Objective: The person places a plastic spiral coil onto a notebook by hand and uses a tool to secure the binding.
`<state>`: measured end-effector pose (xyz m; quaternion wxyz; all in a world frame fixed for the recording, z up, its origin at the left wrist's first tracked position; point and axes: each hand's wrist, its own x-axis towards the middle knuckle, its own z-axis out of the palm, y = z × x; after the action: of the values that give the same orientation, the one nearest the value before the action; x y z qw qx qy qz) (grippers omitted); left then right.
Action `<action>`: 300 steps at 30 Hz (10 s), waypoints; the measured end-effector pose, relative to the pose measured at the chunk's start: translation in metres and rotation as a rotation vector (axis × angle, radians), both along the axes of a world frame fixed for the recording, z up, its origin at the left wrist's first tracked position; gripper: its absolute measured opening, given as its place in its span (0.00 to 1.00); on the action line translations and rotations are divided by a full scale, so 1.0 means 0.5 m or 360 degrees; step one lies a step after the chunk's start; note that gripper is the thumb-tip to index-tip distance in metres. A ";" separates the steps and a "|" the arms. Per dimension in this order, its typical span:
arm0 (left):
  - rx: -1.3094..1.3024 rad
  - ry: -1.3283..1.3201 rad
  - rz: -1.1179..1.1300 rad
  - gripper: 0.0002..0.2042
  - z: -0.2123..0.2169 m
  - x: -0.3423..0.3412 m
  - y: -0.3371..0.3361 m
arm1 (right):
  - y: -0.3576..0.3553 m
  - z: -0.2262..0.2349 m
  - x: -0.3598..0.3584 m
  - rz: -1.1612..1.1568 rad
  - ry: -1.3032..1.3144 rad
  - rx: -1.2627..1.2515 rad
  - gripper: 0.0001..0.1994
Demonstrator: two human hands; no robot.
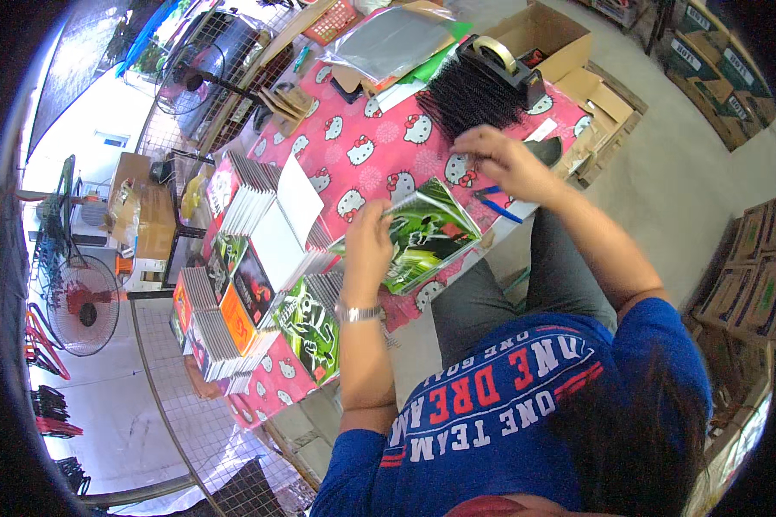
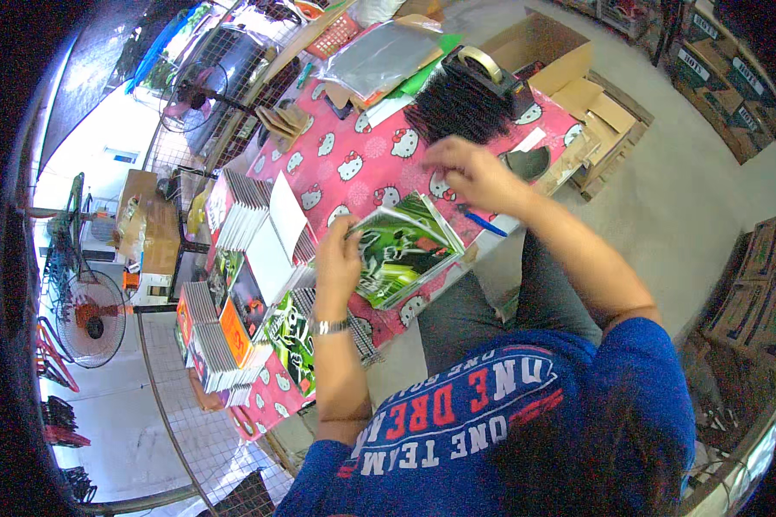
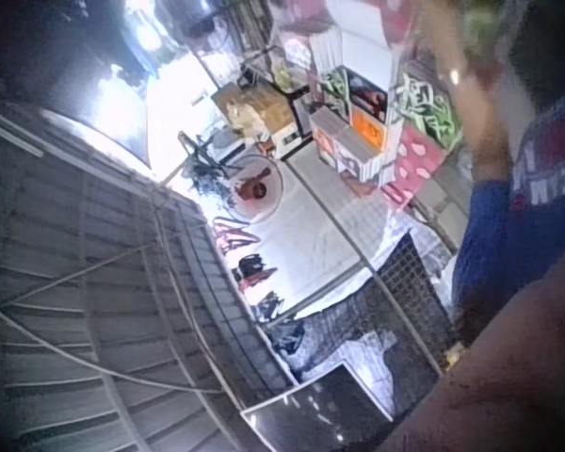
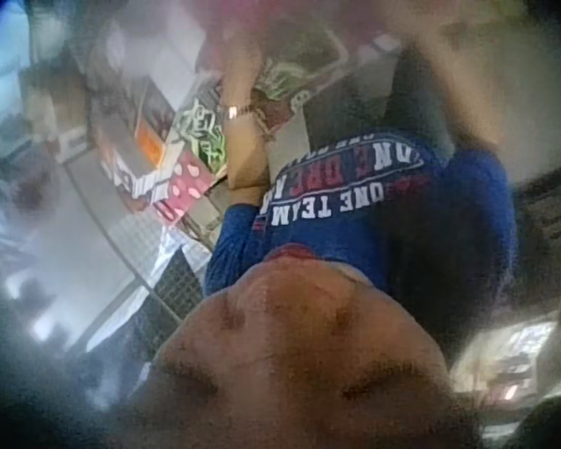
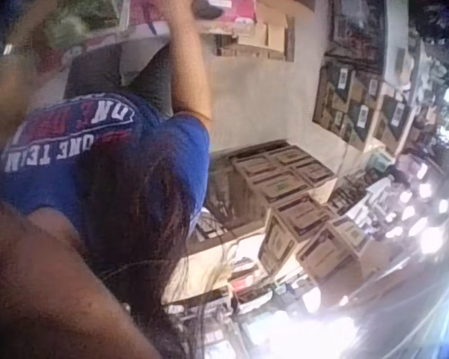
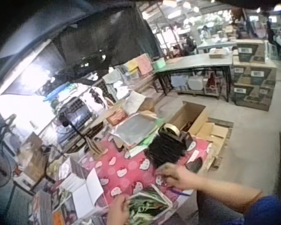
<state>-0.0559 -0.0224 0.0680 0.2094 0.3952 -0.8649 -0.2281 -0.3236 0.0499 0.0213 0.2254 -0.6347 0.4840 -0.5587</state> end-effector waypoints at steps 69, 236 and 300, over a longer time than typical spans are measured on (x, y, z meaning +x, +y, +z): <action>-0.0633 -0.0334 0.0147 0.14 -0.012 -0.007 0.130 | 0.013 -0.204 -0.082 -0.1638 0.1429 0.0817 0.25; -0.0077 0.0872 0.0717 0.10 -0.097 0.044 0.081 | -0.104 0.107 0.201 0.0324 0.1552 -0.0061 0.10; -0.0033 0.1239 0.0776 0.07 -0.131 0.046 0.099 | 0.077 0.064 0.232 0.0064 0.0610 -0.0129 0.30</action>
<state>-0.0329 0.0271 0.0024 0.5701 0.4700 -0.6059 -0.2951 -0.2074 0.0885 0.0532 0.1143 -0.7475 0.4825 -0.4420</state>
